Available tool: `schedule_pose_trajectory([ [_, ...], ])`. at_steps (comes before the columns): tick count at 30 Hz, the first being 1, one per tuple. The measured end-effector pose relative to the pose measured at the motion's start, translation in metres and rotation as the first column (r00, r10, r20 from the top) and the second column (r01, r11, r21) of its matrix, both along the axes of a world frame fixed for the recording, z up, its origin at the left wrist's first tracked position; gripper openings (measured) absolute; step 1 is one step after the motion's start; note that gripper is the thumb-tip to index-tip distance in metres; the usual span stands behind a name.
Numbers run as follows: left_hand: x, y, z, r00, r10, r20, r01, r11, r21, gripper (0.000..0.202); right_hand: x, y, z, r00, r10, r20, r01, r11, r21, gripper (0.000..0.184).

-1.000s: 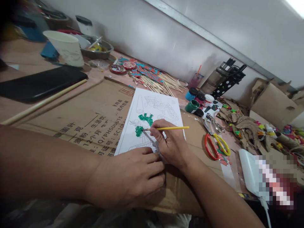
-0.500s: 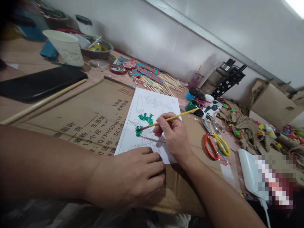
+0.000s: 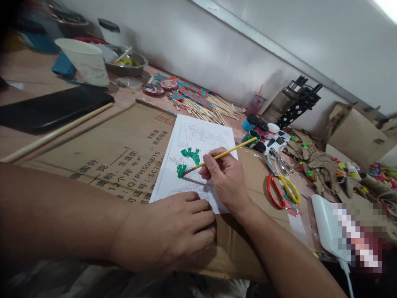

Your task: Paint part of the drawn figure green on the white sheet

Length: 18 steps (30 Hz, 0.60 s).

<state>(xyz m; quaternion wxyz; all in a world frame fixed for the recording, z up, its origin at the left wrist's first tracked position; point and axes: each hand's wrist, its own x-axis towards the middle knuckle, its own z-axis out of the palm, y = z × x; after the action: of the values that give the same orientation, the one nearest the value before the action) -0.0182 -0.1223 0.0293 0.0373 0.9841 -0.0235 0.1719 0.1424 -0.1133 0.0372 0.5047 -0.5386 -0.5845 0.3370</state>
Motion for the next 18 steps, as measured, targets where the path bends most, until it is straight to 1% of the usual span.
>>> schedule_pose_trajectory([
  [2, -0.0001, -0.0003, -0.0007, 1.0, 0.002, 0.007, -0.002, 1.0, 0.005, 0.022, -0.0008, -0.0002, 0.0004, 1.0, -0.003, -0.021, 0.003, 1.0, 0.012, 0.025],
  [4, -0.0002, -0.0006, -0.001, 1.0, 0.006, 0.006, -0.006, 1.0, 0.011, 0.023, -0.0009, 0.0, -0.0005, 0.999, 0.012, -0.03, -0.012, 1.0, -0.005, 0.026],
  [8, -0.0001, -0.001, -0.0007, 1.0, 0.015, 0.006, -0.015, 1.0, 0.011, 0.023, 0.002, 0.0002, -0.0028, 0.999, 0.044, 0.017, -0.043, 0.997, -0.058, 0.025],
  [11, -0.0002, -0.001, 0.0, 1.0, 0.016, 0.009, -0.016, 1.0, 0.007, 0.023, 0.0048, 0.0, -0.0015, 0.999, 0.015, 0.03, -0.015, 1.0, 0.004, 0.023],
  [15, -0.0014, -0.0008, 0.0014, 1.0, 0.01, -0.001, -0.01, 1.0, -0.004, 0.022, 0.0072, 0.0007, 0.0035, 1.0, -0.028, -0.013, 0.029, 0.993, 0.116, 0.021],
  [18, -0.002, -0.0007, 0.0028, 1.0, 0.009, -0.012, -0.009, 1.0, 0.002, 0.02, 0.0086, 0.0017, 0.0067, 0.998, -0.027, -0.057, 0.034, 0.991, 0.132, 0.019],
])
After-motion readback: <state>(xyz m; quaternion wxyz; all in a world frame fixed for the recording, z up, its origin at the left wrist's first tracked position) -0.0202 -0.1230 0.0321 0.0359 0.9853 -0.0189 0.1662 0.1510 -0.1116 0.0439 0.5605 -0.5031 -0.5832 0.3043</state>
